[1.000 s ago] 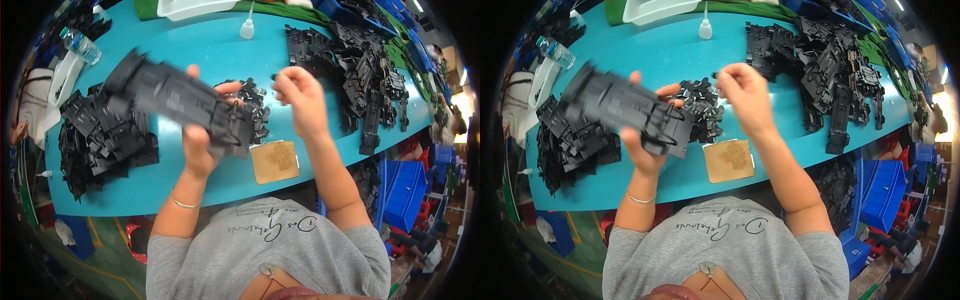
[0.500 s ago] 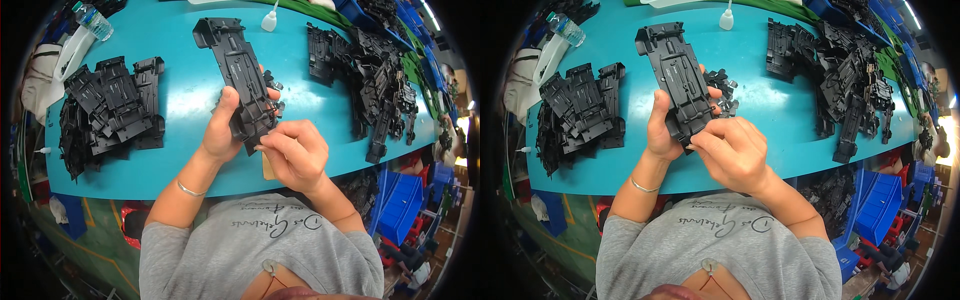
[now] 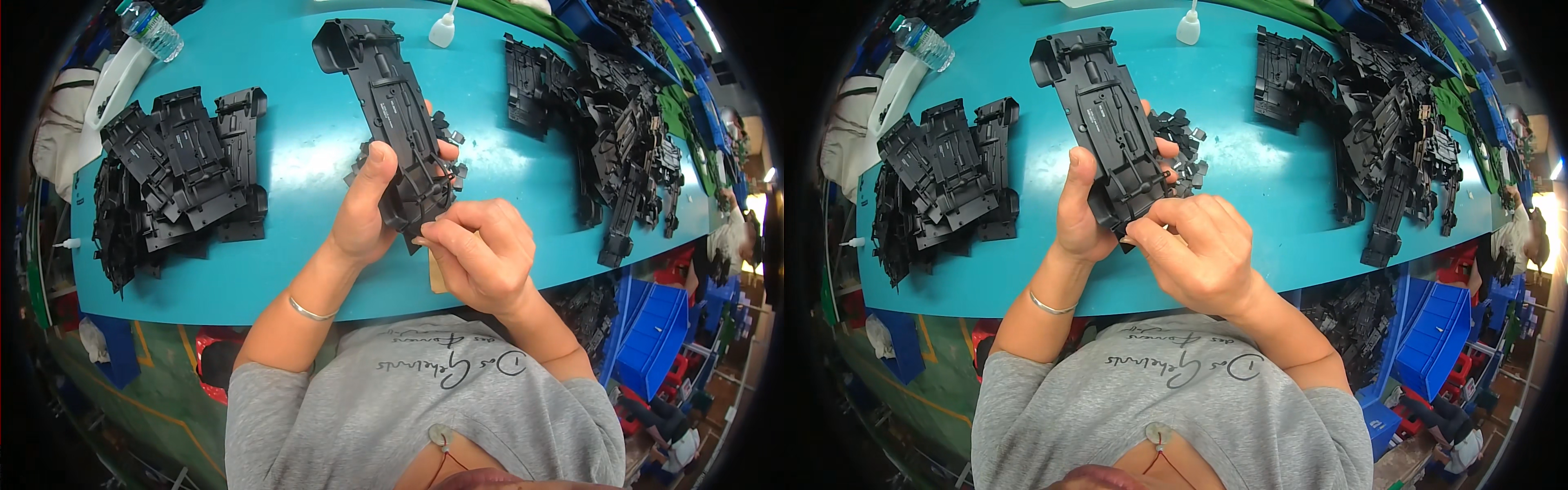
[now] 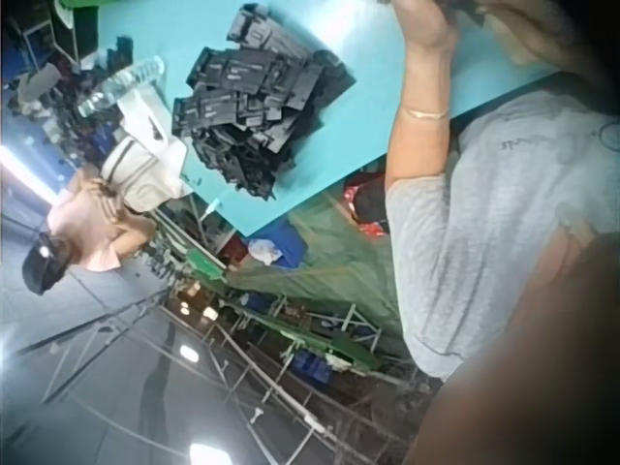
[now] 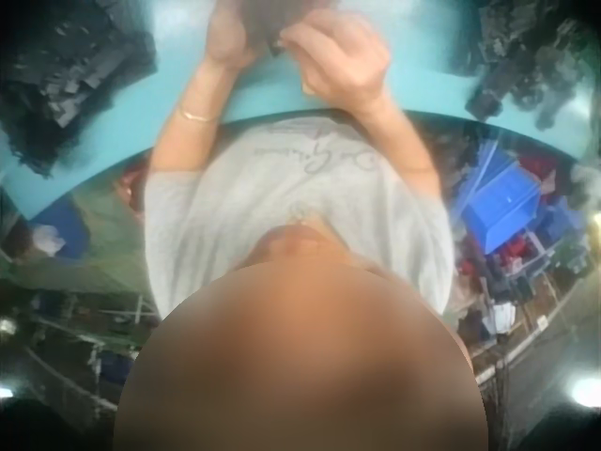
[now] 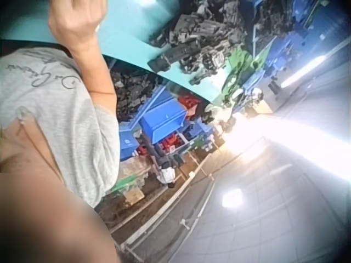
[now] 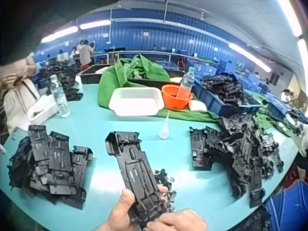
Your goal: The person applies glue from a bottle to small plastic components, then assembles them onto a toy car chassis by hand.
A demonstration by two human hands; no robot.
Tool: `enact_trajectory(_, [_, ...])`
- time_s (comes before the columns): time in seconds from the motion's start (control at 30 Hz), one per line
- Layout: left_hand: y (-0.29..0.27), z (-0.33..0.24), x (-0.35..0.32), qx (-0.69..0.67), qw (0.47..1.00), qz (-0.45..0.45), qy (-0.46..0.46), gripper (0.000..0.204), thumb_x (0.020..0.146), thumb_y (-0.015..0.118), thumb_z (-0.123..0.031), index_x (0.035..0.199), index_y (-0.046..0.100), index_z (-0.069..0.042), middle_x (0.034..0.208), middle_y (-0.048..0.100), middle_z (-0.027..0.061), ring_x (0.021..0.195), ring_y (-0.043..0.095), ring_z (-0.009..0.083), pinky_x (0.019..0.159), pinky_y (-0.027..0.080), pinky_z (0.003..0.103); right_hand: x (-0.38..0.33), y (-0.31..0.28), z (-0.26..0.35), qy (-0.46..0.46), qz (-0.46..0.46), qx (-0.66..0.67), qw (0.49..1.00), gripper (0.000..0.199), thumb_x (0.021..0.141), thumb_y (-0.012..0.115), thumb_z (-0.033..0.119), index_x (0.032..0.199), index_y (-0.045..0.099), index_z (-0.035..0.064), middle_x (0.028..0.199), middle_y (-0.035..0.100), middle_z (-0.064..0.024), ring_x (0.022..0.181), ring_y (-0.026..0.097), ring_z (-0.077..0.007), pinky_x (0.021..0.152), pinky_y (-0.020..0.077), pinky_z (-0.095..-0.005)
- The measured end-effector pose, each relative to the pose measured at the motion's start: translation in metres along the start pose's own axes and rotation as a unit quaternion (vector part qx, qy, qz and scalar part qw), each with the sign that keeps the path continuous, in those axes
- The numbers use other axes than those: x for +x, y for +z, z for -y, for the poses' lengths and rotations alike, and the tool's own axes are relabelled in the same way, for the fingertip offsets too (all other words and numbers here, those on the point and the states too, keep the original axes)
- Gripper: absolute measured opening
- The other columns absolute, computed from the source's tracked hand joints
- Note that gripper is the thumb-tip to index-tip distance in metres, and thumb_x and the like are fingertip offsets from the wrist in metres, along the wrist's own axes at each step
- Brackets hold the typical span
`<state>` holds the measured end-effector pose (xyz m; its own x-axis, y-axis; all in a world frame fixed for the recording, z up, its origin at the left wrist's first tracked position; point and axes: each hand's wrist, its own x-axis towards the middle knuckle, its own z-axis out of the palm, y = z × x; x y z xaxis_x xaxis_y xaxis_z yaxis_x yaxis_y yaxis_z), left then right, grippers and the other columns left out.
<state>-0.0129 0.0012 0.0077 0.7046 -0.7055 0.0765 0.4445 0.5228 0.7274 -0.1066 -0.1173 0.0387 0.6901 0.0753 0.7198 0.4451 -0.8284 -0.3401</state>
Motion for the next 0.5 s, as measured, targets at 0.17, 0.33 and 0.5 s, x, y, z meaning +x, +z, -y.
enact_trajectory(0.17, [-0.0019,0.0035,-0.0006,0.025,1.0,0.004,0.011,0.082,0.091,0.046,-0.063,0.146,0.027,-0.004,0.117,0.056,0.0115,0.099,0.056,0.0168,0.088,0.05,0.033,-0.0012,-0.0002,0.0008,-0.005,0.014,-0.002,1.0,0.025,0.058,0.077,0.002,0.081,0.069,0.0068,0.076,0.06,-0.0026,0.062,0.055,-0.0182,0.053,0.0414,-0.0294])
enact_trajectory(0.33, [-0.0044,0.0058,-0.0004,0.066,0.998,0.013,0.022,0.081,0.093,0.045,-0.061,0.146,0.027,-0.002,0.118,0.055,0.0093,0.102,0.052,0.0144,0.09,0.047,0.031,-0.005,0.0016,-0.0025,-0.01,0.015,0.0,1.0,0.027,0.056,0.076,0.001,0.081,0.07,0.0071,0.076,0.06,-0.0022,0.063,0.055,-0.0174,0.053,0.0411,-0.0291])
enact_trajectory(0.5, [-0.0076,0.0056,0.001,0.047,0.998,0.034,0.018,0.075,0.095,0.043,-0.058,0.142,0.033,-0.001,0.121,0.054,0.0101,0.106,0.054,0.0154,0.092,0.047,0.032,-0.0039,0.0009,-0.0071,-0.003,0.019,-0.007,1.0,0.019,0.064,0.071,0.006,0.082,0.068,0.0115,0.078,0.06,0.0003,0.062,0.055,-0.0163,0.055,0.043,-0.0299])
